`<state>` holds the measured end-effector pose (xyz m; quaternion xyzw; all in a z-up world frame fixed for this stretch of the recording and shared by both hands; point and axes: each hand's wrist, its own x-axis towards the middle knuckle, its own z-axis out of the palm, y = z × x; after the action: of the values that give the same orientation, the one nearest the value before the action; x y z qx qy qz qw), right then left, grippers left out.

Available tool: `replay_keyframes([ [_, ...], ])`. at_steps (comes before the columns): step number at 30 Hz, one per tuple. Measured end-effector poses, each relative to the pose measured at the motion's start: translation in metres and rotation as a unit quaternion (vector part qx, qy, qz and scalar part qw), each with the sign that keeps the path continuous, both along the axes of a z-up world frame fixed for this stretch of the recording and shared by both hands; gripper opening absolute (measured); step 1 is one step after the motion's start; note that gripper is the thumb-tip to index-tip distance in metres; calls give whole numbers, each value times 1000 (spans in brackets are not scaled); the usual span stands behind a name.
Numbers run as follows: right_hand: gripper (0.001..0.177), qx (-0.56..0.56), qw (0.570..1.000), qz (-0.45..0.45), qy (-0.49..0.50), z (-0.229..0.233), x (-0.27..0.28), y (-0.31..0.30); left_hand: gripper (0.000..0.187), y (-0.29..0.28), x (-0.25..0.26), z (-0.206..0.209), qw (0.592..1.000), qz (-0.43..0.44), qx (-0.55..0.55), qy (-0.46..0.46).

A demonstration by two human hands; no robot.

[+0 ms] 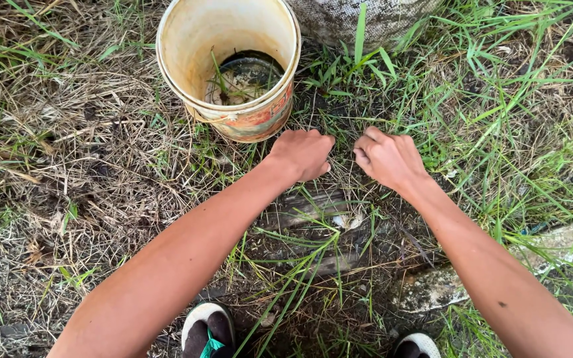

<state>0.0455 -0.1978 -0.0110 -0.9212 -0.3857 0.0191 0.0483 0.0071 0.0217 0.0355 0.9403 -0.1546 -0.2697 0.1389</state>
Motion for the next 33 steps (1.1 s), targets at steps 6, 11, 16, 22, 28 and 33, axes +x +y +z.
replay_keyframes([
  [6,15,29,999,0,-14,8,-4,-4,37,-1,-2,10,1000,2,2,3],
  [11,13,51,998,27,-33,13,-6,-8,34,-1,-6,18,1000,-3,1,-10],
  [16,14,66,997,36,-36,35,-14,-6,32,-2,-11,19,1000,-8,1,-30],
  [22,12,91,995,25,-23,54,-20,-6,34,-2,-14,36,999,9,-13,-31],
  [28,11,184,983,-20,-5,79,-26,-1,31,-4,-17,43,994,21,-60,-92],
  [33,10,259,959,-85,74,100,-30,4,20,-5,-20,51,947,51,-179,-262],
])
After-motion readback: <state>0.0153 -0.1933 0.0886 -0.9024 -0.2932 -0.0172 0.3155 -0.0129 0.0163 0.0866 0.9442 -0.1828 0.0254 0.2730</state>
